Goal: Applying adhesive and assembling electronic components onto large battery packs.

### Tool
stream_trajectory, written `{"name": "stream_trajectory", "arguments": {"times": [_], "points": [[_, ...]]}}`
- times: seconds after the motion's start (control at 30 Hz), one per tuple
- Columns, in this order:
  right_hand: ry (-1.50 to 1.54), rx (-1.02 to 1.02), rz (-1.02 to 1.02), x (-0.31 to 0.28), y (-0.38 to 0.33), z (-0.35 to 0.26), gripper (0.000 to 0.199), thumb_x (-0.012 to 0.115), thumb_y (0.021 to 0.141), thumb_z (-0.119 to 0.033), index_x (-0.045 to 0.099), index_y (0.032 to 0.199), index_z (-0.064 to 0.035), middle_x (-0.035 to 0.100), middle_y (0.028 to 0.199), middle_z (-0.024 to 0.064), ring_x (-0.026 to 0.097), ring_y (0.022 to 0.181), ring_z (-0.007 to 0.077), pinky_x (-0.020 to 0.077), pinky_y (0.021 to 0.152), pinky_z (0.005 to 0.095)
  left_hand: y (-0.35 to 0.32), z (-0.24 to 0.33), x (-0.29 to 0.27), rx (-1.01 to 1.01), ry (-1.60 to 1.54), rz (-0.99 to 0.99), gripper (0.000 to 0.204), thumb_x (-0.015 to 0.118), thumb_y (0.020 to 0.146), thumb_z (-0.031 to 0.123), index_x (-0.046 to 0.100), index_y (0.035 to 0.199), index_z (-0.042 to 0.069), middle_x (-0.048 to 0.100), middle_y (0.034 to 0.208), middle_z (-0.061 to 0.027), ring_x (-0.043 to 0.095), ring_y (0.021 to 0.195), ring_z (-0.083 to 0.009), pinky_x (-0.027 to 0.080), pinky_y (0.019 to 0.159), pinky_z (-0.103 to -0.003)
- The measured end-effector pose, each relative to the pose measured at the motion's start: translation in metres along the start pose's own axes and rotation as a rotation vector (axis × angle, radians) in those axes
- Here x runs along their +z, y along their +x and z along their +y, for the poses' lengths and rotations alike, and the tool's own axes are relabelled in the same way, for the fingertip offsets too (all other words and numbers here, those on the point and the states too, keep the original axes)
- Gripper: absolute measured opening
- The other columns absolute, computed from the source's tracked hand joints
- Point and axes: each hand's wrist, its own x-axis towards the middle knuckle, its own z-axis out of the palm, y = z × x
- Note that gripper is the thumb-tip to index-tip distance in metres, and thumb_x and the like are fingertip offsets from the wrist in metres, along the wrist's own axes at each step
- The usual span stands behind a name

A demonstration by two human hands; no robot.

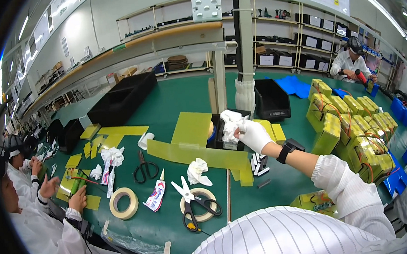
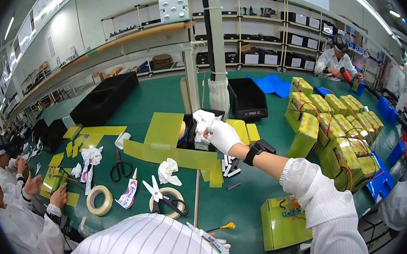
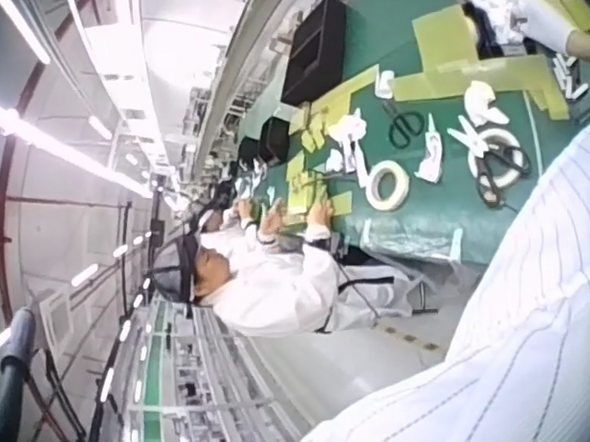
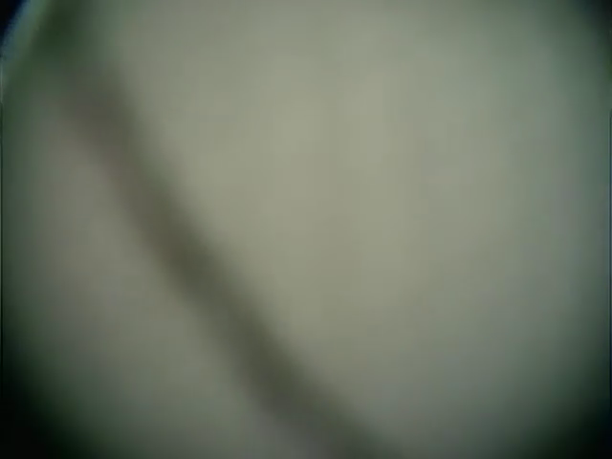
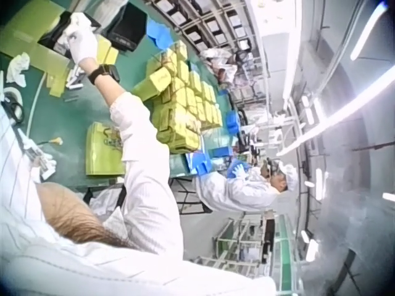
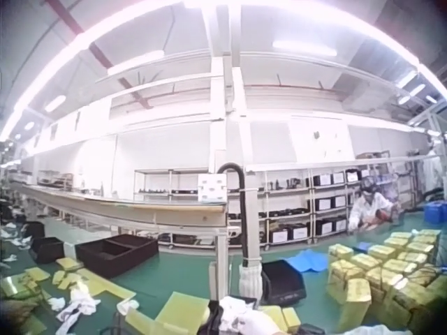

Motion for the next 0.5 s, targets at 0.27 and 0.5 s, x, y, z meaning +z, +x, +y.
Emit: {"name": "stream_trajectory", "arguments": {"times": [0.27,0.5], "points": [[-0.139,-0.082,-0.123,0.048,-0.013,-0.058,0.019,0.067,0.077,-0.018,0.071,0.087,-0.0024,0.067,0.084,0.0207,0.066,0.082,0.0365,0.0518,0.077,0.0437,-0.089,-0.013,0.182,0.513,0.572,0.189,0.037,0.053,0.098,0.026,0.047,0.120,-0.003,0.063,0.090,-0.0171,0.065,0.071,-0.0233,0.054,0.055,-0.032],[0.027,0.052,-0.029,0.037,0.004,-0.041,0.015,0.071,0.074,-0.014,0.069,0.079,-0.0006,0.066,0.080,0.0208,0.064,0.076,0.0370,0.0513,0.070,0.0438,-0.112,-0.007,0.260,0.516,0.795,0.195,0.031,0.052,0.095,0.003,0.052,0.125,-0.006,0.066,0.102,-0.0241,0.068,0.094,-0.0344,0.057,0.083,-0.040]]}}
